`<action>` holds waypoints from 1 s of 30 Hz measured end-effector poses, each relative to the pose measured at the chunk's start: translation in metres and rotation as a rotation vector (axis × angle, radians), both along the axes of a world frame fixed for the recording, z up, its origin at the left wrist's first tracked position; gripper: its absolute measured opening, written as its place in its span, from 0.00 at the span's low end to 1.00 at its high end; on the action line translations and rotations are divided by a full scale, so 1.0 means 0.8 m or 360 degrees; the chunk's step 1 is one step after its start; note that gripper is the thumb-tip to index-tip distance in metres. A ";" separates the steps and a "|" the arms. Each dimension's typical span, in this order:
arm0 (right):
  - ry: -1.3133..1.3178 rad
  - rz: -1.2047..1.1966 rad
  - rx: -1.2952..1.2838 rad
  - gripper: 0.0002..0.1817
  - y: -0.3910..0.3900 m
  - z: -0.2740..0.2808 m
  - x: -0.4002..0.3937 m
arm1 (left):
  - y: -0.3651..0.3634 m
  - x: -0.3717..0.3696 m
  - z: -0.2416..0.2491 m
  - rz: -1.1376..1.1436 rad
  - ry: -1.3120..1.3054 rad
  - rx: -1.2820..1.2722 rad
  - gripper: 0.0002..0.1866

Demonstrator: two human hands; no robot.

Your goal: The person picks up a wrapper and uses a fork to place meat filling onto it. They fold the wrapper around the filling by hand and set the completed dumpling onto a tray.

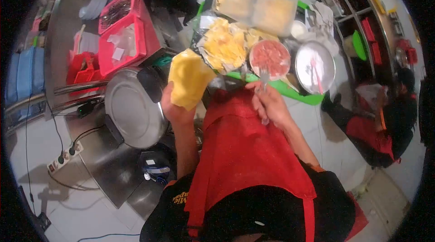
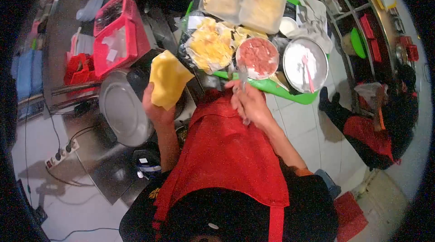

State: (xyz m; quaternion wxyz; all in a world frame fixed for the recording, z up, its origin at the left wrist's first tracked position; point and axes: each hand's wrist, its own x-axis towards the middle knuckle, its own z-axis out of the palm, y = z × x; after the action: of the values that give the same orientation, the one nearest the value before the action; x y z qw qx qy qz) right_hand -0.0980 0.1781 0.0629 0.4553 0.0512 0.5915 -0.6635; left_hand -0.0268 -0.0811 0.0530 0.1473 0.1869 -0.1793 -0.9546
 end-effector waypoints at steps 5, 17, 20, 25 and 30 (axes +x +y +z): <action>0.1009 0.0031 0.0775 0.18 0.035 -0.068 -0.014 | -0.021 0.031 -0.019 0.0029 -0.0209 -0.0131 0.26; 0.1357 0.0490 0.1430 0.31 0.053 -0.142 -0.005 | -0.044 0.066 -0.044 0.0131 -0.0253 0.0182 0.25; 0.1730 0.0326 0.1398 0.30 0.050 -0.161 -0.010 | -0.043 0.066 -0.044 0.0112 -0.0222 0.0225 0.25; 0.1676 0.0264 0.1489 0.37 0.026 -0.177 -0.012 | -0.039 0.061 -0.039 0.0022 -0.0207 0.0211 0.26; 0.1652 0.0333 0.1516 0.36 0.025 -0.182 -0.009 | -0.033 0.059 -0.037 0.0048 -0.0198 0.0190 0.25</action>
State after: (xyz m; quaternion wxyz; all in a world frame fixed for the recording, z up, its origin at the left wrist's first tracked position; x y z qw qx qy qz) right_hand -0.1052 0.1985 -0.0826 0.1043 -0.1349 0.9595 -0.2244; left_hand 0.0207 -0.1078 0.0235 0.1389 0.2570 -0.1281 -0.9478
